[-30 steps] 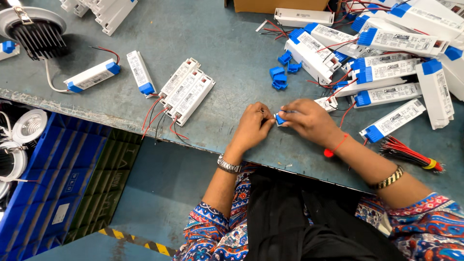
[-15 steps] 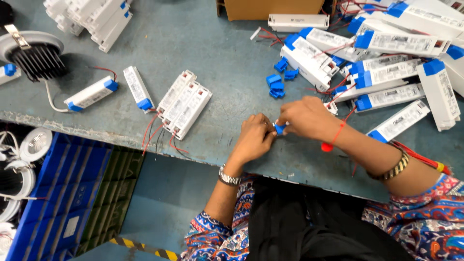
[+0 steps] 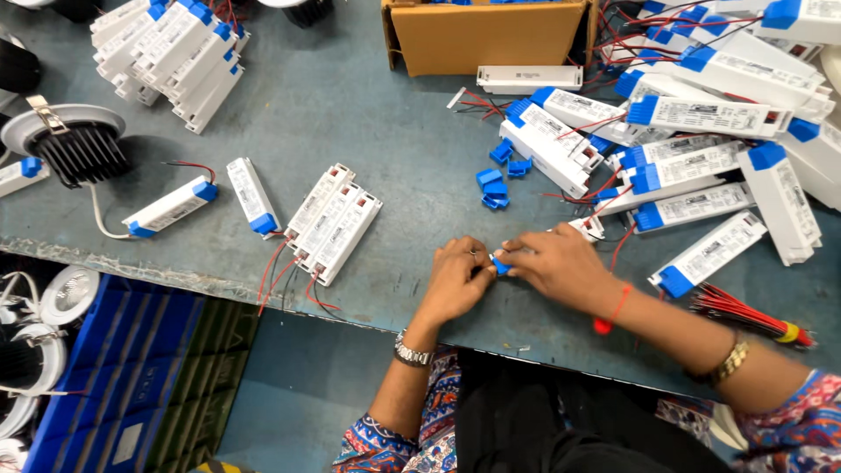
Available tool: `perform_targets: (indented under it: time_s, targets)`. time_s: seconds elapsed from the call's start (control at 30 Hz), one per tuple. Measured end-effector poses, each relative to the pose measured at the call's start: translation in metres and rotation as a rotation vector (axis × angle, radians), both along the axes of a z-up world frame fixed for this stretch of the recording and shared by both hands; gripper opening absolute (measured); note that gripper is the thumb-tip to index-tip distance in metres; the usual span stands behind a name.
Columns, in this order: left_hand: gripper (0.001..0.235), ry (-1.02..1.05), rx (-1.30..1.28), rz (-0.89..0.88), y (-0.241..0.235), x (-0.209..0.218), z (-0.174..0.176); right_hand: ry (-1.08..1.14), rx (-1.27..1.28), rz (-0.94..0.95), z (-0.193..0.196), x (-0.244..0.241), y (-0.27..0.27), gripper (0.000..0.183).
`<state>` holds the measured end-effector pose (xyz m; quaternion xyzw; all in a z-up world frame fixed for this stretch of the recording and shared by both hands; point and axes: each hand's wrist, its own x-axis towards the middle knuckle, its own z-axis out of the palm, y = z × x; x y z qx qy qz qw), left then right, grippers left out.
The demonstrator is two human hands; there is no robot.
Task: The person attaches blue plastic connectors to rectangular LED driver units by hand at a workbench.
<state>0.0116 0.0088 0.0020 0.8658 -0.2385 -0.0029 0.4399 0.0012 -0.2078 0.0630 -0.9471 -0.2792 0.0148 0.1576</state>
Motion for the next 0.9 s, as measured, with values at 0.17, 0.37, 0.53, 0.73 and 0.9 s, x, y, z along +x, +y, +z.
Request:
perform_targets:
  time_s: [0.17,0.37,0.53,0.73,0.9]
  targets:
    - [0.025,0.341,-0.525,-0.132,-0.014,-0.010,0.000,-0.624,0.193,-0.052,0.001,-0.022,-0.006,0.043]
    - [0.039,0.228,-1.014,-0.192,-0.037,-0.019,0.058,0.028,1.113,-0.319,0.012,-0.020,-0.028,0.046]
    - [0.041,-0.346,-0.464,0.090,-0.052,-0.031,0.082,0.030,1.041,-0.230,0.002,-0.030,-0.036,0.036]
    - [0.044,-0.370,-0.385,0.062,-0.059,-0.047,0.091,0.036,1.051,-0.144,0.015,-0.041,-0.044,0.045]
    - [0.042,-0.393,-0.271,0.155,-0.064,-0.062,0.093,-0.030,0.906,-0.145,0.032,-0.047,-0.042,0.036]
